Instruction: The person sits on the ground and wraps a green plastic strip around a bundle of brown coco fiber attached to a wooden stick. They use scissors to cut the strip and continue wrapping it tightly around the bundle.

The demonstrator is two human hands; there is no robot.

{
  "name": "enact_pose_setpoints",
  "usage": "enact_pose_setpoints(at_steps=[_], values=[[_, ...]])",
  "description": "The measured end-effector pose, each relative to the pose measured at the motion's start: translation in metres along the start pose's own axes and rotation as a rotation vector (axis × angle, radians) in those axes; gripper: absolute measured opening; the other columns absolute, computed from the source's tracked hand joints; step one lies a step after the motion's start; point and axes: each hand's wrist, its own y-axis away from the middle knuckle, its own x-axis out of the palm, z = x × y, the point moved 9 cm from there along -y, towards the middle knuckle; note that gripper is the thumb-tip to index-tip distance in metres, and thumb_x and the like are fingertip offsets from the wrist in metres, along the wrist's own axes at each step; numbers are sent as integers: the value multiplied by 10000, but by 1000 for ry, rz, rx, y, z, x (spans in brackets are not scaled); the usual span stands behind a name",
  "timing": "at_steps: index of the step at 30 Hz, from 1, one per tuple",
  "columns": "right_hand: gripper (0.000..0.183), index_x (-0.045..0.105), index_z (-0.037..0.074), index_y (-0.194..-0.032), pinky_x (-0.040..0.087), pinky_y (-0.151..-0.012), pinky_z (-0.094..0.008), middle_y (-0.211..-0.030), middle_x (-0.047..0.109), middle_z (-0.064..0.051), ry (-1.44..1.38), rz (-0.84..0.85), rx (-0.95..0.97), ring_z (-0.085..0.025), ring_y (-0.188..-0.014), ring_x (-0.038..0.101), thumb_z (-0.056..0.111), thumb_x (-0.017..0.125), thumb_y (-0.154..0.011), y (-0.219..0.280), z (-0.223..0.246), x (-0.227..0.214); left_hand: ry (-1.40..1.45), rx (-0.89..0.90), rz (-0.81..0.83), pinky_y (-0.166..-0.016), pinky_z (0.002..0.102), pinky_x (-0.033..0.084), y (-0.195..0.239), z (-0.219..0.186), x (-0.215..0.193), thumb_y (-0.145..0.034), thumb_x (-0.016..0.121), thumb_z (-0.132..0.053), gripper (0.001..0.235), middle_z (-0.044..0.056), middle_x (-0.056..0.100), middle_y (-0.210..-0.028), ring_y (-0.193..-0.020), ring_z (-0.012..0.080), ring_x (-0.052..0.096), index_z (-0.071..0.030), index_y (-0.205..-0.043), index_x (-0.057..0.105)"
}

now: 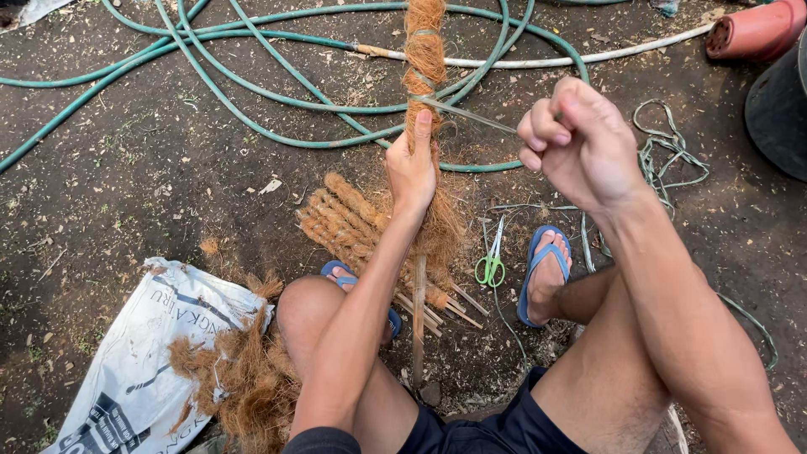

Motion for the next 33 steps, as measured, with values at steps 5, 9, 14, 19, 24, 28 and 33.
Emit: enact_pose_setpoints(at_steps=[5,9,14,19,24,28,33], values=[[344,384,127,-895,398,-548,-269,-736,409,6,197,-105,-3,-133,-699,482,298,463,-1183,3,3,6,-237,-96,17,-479,314,331,-9,24,2,-896,475,-750,677,-21,497,-545,-509,112,474,-133,-763,720],[357,400,107,-834,331,-422,-218,-681,481,-32,618,-31,33,-100,-504,454,316,404,-1123,14,-11,31,-217,-41,20,-488,322,352,-15,24,6,-912,448,-765,719,-30,537,-560,-516,107,503,-114,-807,734],[336,412,102,-838,329,-422,-238,-727,485,-34,563,-107,-4,-78,-520,434,256,438,-1135,7,6,16,-107,35,-29,-512,318,382,-13,18,3,-918,471,-752,734,-9,530,-578,-549,110,480,-84,-978,769],[351,405,103,-833,297,-420,-220,-689,433,2,507,20,-13,-51,-505,404,253,447,-1148,14,-9,26,-167,-32,-10,-513,303,412,-10,15,12,-929,499,-694,666,-8,589,-566,-537,97,545,-87,-951,771],[334,454,80,-829,349,-477,-255,-678,479,-33,618,39,104,-82,-558,428,220,496,-1130,10,-18,15,134,-33,-21,-466,292,387,-13,10,12,-967,501,-647,637,-23,536,-607,-521,89,515,-51,-810,663],[237,491,79,-930,505,-763,-340,-885,585,-101,297,51,20,-192,-892,590,187,529,-1137,12,5,24,119,-6,-91,-444,274,392,-17,5,-4,-994,503,-631,630,-26,515,-594,-492,77,499,-55,-773,633],[376,618,12,-938,564,-887,-463,-1037,704,-201,-242,482,62,-332,-1048,683,346,506,-1069,23,30,71,299,45,-89,-382,284,417,-18,-5,-16,-998,497,-618,597,-10,509,-600,-449,87,503,-61,-794,562]])
